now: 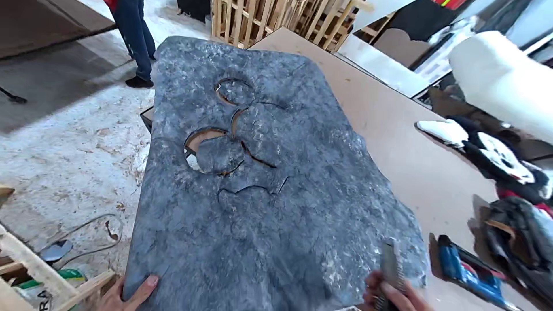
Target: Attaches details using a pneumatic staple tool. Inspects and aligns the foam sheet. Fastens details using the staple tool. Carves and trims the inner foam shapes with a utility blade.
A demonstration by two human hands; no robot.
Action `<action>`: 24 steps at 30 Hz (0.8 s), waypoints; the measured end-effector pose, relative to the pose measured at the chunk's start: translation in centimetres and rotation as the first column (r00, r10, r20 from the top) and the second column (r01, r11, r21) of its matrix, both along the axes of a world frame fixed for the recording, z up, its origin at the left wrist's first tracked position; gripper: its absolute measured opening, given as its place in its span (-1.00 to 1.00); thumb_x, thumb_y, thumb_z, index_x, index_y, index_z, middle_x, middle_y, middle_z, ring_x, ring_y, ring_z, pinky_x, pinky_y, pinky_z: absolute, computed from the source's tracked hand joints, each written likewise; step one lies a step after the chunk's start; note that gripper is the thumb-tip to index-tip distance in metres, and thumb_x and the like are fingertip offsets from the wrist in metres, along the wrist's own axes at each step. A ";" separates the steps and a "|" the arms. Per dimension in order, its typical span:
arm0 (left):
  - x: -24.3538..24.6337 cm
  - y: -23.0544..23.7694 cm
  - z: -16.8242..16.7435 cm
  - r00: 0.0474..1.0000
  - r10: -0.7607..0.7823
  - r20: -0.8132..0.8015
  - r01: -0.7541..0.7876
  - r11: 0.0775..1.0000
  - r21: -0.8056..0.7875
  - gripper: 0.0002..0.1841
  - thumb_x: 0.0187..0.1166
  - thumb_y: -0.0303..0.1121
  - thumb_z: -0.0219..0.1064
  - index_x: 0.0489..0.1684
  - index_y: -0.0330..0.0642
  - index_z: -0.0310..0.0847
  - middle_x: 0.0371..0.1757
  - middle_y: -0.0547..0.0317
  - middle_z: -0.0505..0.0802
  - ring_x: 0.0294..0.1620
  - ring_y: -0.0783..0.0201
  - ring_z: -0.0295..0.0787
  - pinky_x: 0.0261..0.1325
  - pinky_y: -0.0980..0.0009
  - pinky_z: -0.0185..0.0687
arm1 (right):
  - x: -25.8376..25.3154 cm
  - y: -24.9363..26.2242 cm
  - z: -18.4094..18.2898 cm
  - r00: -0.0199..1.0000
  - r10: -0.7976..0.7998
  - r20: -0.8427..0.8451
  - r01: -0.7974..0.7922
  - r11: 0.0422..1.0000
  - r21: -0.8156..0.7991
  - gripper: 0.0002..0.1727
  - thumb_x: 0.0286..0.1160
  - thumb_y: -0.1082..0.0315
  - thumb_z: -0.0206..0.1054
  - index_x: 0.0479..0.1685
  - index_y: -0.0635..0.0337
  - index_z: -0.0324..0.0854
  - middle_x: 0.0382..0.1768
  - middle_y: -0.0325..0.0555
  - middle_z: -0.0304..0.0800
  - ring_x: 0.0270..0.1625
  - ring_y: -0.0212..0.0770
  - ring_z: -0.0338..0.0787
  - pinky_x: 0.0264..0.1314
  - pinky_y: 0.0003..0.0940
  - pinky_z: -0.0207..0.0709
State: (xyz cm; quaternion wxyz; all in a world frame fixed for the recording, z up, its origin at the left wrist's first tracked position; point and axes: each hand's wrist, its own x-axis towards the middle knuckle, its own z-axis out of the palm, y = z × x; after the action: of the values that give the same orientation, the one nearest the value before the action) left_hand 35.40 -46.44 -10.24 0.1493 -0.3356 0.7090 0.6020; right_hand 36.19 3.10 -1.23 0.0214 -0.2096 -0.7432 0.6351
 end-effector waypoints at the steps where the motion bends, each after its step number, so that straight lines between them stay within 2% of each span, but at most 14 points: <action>1: 0.0 -0.2 0.0 1.000 0.001 -0.012 0.000 0.999 0.049 -0.37 0.44 -0.18 0.49 0.41 -0.42 0.45 0.12 -0.02 0.82 0.09 0.34 0.82 0.27 0.25 0.75 | -1.0 -1.6 0.1 0.998 0.060 0.033 -0.060 0.998 -0.006 -0.73 0.68 0.42 -0.02 0.16 0.23 0.52 -0.28 -0.29 0.84 -0.37 -0.28 0.85 -0.31 -0.27 0.82; 3: 0.1 -1.1 -0.7 0.997 0.019 -0.070 -0.005 0.981 0.193 -0.55 0.62 -0.27 0.28 0.38 -0.37 0.45 0.05 0.15 0.83 0.05 0.42 0.82 0.25 0.29 0.76 | -3.0 -4.2 0.1 0.982 0.163 0.090 -0.160 0.986 -0.041 -0.68 0.65 0.47 -0.04 0.28 0.29 0.44 -0.39 -0.30 0.76 -0.50 -0.32 0.76 -0.45 -0.33 0.75; 5: 0.2 -2.2 -1.4 0.989 0.052 -0.136 -0.009 0.954 0.301 -0.62 0.73 -0.25 0.07 0.39 -0.27 0.41 0.02 0.32 0.82 0.04 0.49 0.80 0.24 0.33 0.75 | -4.8 -6.0 0.3 0.941 0.301 0.156 -0.284 0.951 -0.121 -0.53 0.56 0.49 -0.07 0.48 0.26 0.24 -0.29 -0.23 0.72 -0.43 -0.26 0.76 -0.38 -0.26 0.76; 6: -0.1 -2.6 -2.0 0.983 0.074 -0.167 -0.015 0.944 0.329 -0.57 0.72 -0.18 0.07 0.45 -0.24 0.37 0.05 0.33 0.81 0.06 0.47 0.80 0.22 0.31 0.76 | -5.7 -6.6 0.4 0.907 0.391 0.159 -0.365 0.915 -0.170 -0.43 0.51 0.51 -0.05 0.59 0.25 0.14 -0.18 -0.18 0.72 -0.32 -0.20 0.79 -0.26 -0.18 0.78; 7: -0.5 -3.0 -2.6 0.976 0.087 -0.198 -0.018 0.945 0.325 -0.46 0.65 -0.07 0.15 0.51 -0.20 0.31 0.09 0.31 0.79 0.07 0.43 0.80 0.16 0.28 0.80 | -6.6 -7.2 0.5 0.868 0.473 0.152 -0.445 0.876 -0.185 -0.36 0.49 0.52 0.00 0.65 0.28 0.07 -0.09 -0.14 0.72 -0.22 -0.15 0.82 -0.13 -0.11 0.80; 9: -1.8 -3.3 -3.4 0.971 0.105 -0.214 -0.046 0.964 0.263 -0.14 0.41 0.21 0.36 0.66 -0.12 0.27 0.18 0.20 0.81 0.08 0.32 0.84 0.07 0.22 0.85 | -7.9 -8.2 0.3 0.786 0.607 0.113 -0.589 0.792 -0.161 -0.31 0.60 0.46 0.12 0.74 0.37 0.00 0.12 -0.01 0.75 -0.07 -0.06 0.87 0.05 -0.03 0.82; 10: -2.9 -3.2 -3.3 0.977 0.092 -0.193 -0.050 0.976 0.210 -0.06 0.32 0.29 0.40 0.70 -0.06 0.25 0.21 0.16 0.81 0.09 0.29 0.85 0.07 0.21 0.85 | -8.8 -8.8 0.0 0.755 0.650 0.087 -0.637 0.759 -0.138 -0.29 0.66 0.40 0.14 0.77 0.41 -0.01 0.18 0.03 0.77 -0.06 -0.05 0.89 0.05 -0.03 0.84; 12: -4.7 -2.1 -1.9 0.992 0.064 -0.111 -0.049 0.990 0.135 -0.16 0.41 0.14 0.41 0.70 -0.05 0.27 0.24 0.06 0.81 0.12 0.23 0.85 0.13 0.15 0.83 | -10.6 -10.1 -0.6 0.727 0.683 0.063 -0.681 0.730 -0.062 -0.34 0.73 0.30 0.13 0.72 0.49 0.10 0.08 0.02 0.83 -0.21 -0.11 0.89 -0.13 -0.12 0.87; 14: -5.5 -0.7 0.0 0.995 0.076 -0.063 -0.073 0.996 0.050 -0.44 0.57 -0.07 0.41 0.47 -0.15 0.49 0.05 0.06 0.87 -0.02 0.26 0.88 0.07 0.20 0.84 | -12.5 -11.0 -1.5 0.720 0.691 0.061 -0.694 0.720 0.035 -0.44 0.75 0.20 0.15 0.54 0.47 0.33 -0.19 -0.15 0.84 -0.44 -0.27 0.81 -0.43 -0.31 0.80; 15: -5.4 -0.3 0.8 0.996 0.072 -0.052 -0.071 0.997 0.019 -0.51 0.59 -0.10 0.41 0.38 -0.20 0.55 -0.03 0.06 0.87 -0.08 0.27 0.86 0.03 0.21 0.82 | -13.4 -11.5 -1.8 0.725 0.685 0.071 -0.689 0.721 0.077 -0.52 0.73 0.20 0.17 0.42 0.42 0.44 -0.32 -0.22 0.81 -0.54 -0.33 0.75 -0.55 -0.39 0.74; 17: -4.4 0.1 1.3 0.997 0.059 -0.053 -0.060 0.998 -0.020 -0.44 0.39 0.06 0.45 0.24 -0.13 0.63 -0.16 0.18 0.90 -0.20 0.34 0.89 -0.12 0.30 0.86 | -14.7 -12.2 -2.1 0.732 0.673 0.106 -0.680 0.714 0.163 -0.66 0.67 0.23 0.24 0.19 0.32 0.58 -0.46 -0.28 0.79 -0.64 -0.36 0.72 -0.68 -0.42 0.68; 19: -3.1 0.3 1.1 0.996 0.067 -0.051 -0.067 0.998 0.003 -0.32 0.20 0.21 0.51 0.21 -0.07 0.67 -0.18 0.23 0.93 -0.20 0.34 0.92 -0.13 0.32 0.89 | -15.5 -13.0 -1.9 0.713 0.675 0.190 -0.699 0.666 0.260 -0.72 0.63 0.20 0.27 0.09 0.21 0.59 -0.41 -0.31 0.86 -0.60 -0.34 0.79 -0.64 -0.38 0.74; 21: -1.9 0.4 0.2 0.996 0.083 -0.045 -0.080 0.994 0.069 -0.33 0.16 0.22 0.54 0.18 -0.02 0.71 -0.16 0.22 0.94 -0.18 0.32 0.94 -0.10 0.33 0.90 | -15.5 -13.8 -2.2 0.679 0.691 0.248 -0.721 0.567 0.398 -0.71 0.61 0.17 0.23 0.14 0.14 0.55 -0.26 -0.36 0.92 -0.54 -0.38 0.83 -0.59 -0.37 0.79; 24: -1.8 0.1 -1.0 0.990 0.134 -0.043 -0.126 0.980 0.153 -0.45 0.12 0.06 0.54 0.10 0.01 0.73 -0.20 0.22 0.95 -0.23 0.34 0.94 -0.17 0.36 0.89 | -15.8 -14.4 -4.1 0.597 0.792 0.128 -0.616 0.350 0.706 -0.51 0.63 0.18 0.19 0.50 0.12 0.58 -0.32 -0.30 0.87 -0.57 -0.43 0.72 -0.59 -0.37 0.67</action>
State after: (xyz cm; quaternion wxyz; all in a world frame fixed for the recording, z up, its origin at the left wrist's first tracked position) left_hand 33.56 -46.34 -11.28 0.1156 -0.3531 0.6421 0.6706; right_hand 20.42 -11.32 -5.29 -0.0915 0.2344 -0.9280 0.2749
